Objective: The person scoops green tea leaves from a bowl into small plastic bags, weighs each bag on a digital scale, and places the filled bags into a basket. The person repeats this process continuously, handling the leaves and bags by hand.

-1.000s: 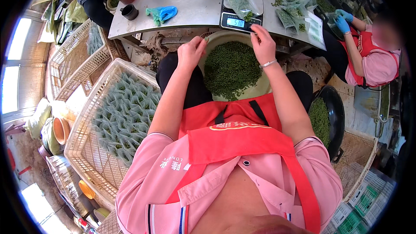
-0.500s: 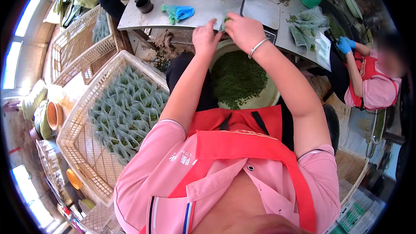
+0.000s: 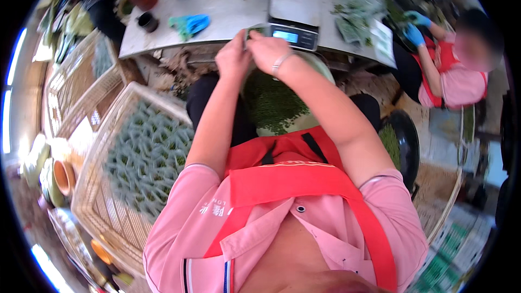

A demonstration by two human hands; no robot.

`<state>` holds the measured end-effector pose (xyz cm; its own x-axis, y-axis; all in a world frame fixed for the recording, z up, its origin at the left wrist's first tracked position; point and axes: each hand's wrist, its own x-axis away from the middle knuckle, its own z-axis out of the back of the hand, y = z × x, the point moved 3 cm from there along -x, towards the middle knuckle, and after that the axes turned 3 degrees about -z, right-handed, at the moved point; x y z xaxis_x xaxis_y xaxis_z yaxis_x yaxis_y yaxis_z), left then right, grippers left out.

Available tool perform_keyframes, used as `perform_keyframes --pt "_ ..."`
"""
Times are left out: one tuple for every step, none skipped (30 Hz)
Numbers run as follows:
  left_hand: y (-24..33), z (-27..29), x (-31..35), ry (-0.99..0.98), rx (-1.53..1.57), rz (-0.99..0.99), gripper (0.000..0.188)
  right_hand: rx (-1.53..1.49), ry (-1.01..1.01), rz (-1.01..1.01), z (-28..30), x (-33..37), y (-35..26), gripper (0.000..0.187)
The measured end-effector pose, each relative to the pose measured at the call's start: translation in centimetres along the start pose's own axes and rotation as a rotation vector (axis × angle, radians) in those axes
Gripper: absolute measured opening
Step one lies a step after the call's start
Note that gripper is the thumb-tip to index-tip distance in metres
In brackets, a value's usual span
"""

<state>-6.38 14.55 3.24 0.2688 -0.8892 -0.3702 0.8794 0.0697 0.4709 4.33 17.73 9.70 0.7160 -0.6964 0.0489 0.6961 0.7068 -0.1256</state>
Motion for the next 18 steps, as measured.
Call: perform_keyframes --pt "0.3 0.1 0.1 0.062 0.008 -0.112 0.052 0.013 -0.055 -0.038 -1.5 -0.6 0.6 0.026" --pt "0.6 0.1 0.3 0.129 0.011 -0.217 0.053 0.021 -0.110 -0.066 -2.4 -1.2 1.2 0.025" --pt "0.8 0.0 0.6 0.114 -0.008 -0.226 0.057 -0.010 -0.142 -0.075 -2.1 -0.9 1.2 0.027" --pt "1.1 0.0 0.4 0.148 -0.003 -0.246 0.058 -0.111 -0.081 -0.012 -1.3 -0.2 1.5 0.029" --pt "1.4 0.0 0.0 0.182 0.000 -0.263 0.058 -0.210 -0.019 0.054 -0.3 0.6 2.0 0.030" --pt "1.5 0.2 0.0 0.217 0.000 -0.271 0.059 -0.311 0.040 0.127 0.8 1.6 2.1 0.032" --pt "1.0 -0.1 -0.1 0.183 0.037 -0.198 0.055 -0.353 0.152 0.163 1.8 2.6 2.4 0.031" --pt "0.4 -0.4 0.1 0.120 0.068 -0.052 0.053 -0.565 0.120 0.069 2.9 3.5 3.4 0.029" --pt "0.1 -0.3 0.0 0.062 0.103 0.088 0.052 -0.769 0.094 -0.028 4.3 4.6 4.6 0.027" --pt "-0.1 -0.1 -0.2 0.012 0.136 0.230 0.051 -0.986 0.125 -0.214 5.3 5.7 6.8 0.023" --pt "0.0 0.4 -0.2 -0.025 0.181 0.349 0.051 -0.950 0.374 -0.226 6.7 6.8 9.3 0.021" --pt "0.2 0.6 -0.4 -0.046 0.212 0.358 0.053 -0.835 0.435 -0.457 8.3 8.0 12.4 0.020" --pt "0.6 0.7 -0.5 -0.070 0.244 0.361 0.055 -0.768 0.649 -0.514 7.4 8.4 17.6 0.018" --pt "0.6 0.6 -0.4 -0.096 0.272 0.370 0.058 -0.490 0.777 -0.551 7.3 9.0 21.9 0.019" --pt "0.0 -0.2 -0.2 -0.039 0.344 0.292 0.062 -0.359 0.713 -0.605 7.3 9.2 24.6 0.021" --pt "-0.1 -0.6 -0.2 -0.034 0.351 0.271 0.063 -0.320 0.599 -0.626 6.7 8.5 25.7 0.022" --pt "-0.2 -0.9 -0.2 -0.028 0.357 0.251 0.064 -0.281 0.484 -0.644 5.9 7.7 26.5 0.022" --pt "-0.3 -0.8 -0.1 -0.022 0.357 0.236 0.065 -0.246 0.366 -0.654 5.0 6.8 27.0 0.023"
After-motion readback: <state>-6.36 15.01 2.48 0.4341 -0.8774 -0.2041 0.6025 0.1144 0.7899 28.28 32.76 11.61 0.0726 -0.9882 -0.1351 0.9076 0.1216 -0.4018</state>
